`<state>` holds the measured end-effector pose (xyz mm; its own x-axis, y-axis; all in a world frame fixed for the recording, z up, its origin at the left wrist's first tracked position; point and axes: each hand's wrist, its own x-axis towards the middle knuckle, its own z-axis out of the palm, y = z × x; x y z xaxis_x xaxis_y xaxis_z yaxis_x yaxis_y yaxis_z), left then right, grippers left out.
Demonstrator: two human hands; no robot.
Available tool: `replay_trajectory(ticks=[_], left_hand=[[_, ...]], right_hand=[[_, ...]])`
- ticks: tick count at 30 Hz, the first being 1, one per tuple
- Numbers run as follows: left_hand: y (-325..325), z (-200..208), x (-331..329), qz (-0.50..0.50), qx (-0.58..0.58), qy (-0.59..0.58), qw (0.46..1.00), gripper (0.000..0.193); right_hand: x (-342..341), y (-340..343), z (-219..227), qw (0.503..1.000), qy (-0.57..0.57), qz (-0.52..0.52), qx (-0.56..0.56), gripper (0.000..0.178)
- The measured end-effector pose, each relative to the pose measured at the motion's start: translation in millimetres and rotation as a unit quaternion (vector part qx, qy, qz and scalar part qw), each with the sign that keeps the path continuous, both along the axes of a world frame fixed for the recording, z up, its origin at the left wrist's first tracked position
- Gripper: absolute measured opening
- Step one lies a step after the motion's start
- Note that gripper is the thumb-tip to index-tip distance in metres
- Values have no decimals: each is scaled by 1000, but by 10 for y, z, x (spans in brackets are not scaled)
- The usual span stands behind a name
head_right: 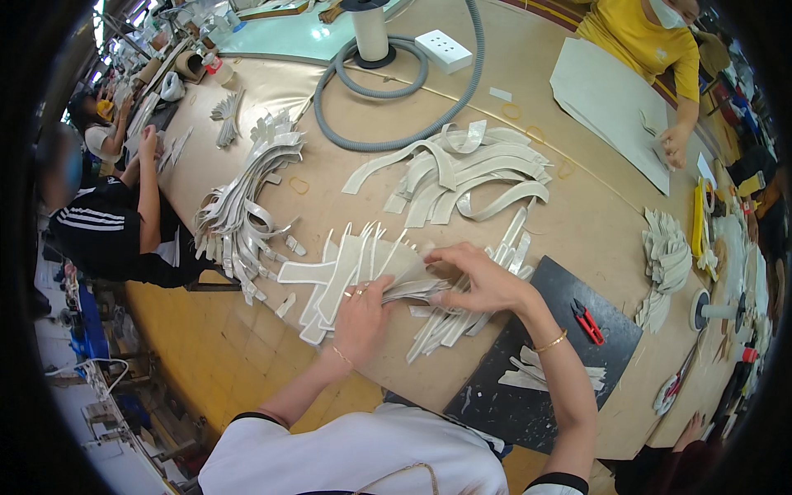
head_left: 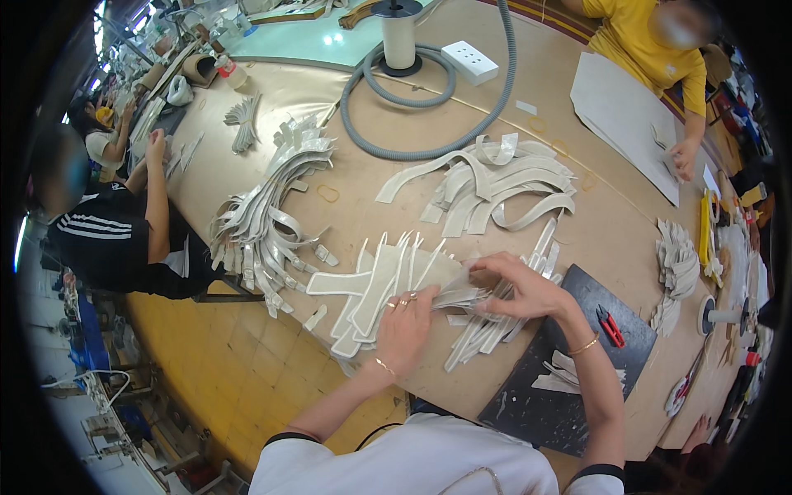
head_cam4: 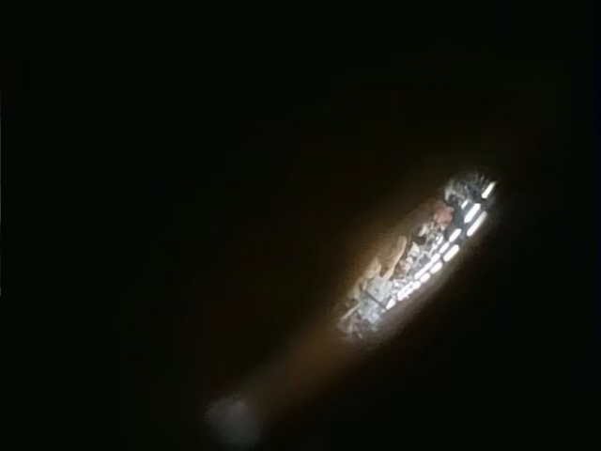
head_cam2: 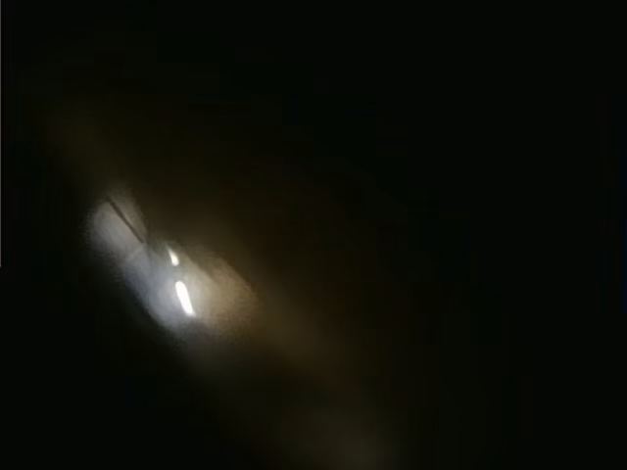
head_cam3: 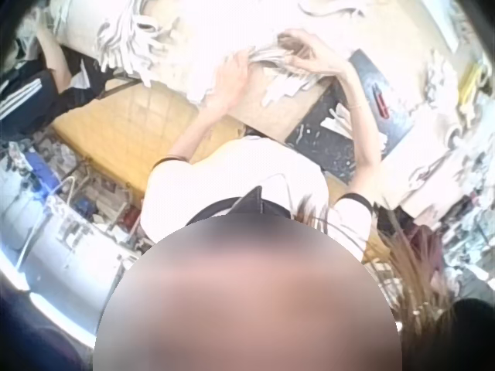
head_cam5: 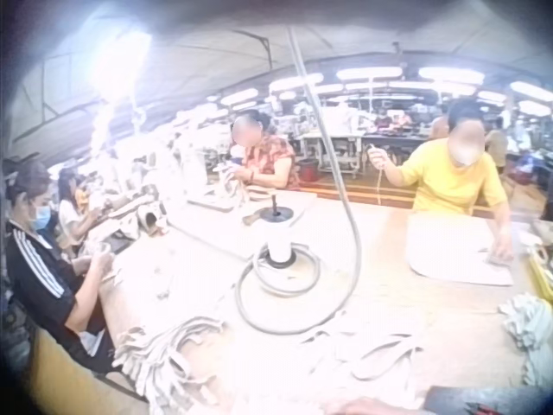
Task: The person uses a red utility knife to trim and cut white fabric strips on a black cutting mat. They repeatedly pick up strips, align them, cut along the edges, and place the trimmed pieces into a growing pile on the table.
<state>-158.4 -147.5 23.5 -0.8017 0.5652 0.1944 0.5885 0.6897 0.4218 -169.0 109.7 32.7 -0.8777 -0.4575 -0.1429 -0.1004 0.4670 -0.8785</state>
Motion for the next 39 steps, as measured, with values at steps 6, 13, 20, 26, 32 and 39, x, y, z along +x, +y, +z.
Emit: replay_trajectory(ticks=[6,13,20,26,32,39], left_hand=[[-51,236,172,-6,-111,22,994,57],[66,90,355,63,-175,11,983,46],[-51,345,252,62,-45,-214,974,37],[-31,144,11,147,-44,-111,982,41],[-10,-36,67,175,-19,-120,977,56],[-57,-36,37,246,-12,-64,967,68]], right_hand=[[259,-262,240,975,174,8,137,107],[265,-421,125,959,162,70,222,87],[-182,-388,155,993,-30,70,88,54],[-346,-488,15,984,67,-78,147,75],[-302,-564,-88,990,55,-21,130,74],[-313,-391,-47,993,80,30,78,42]])
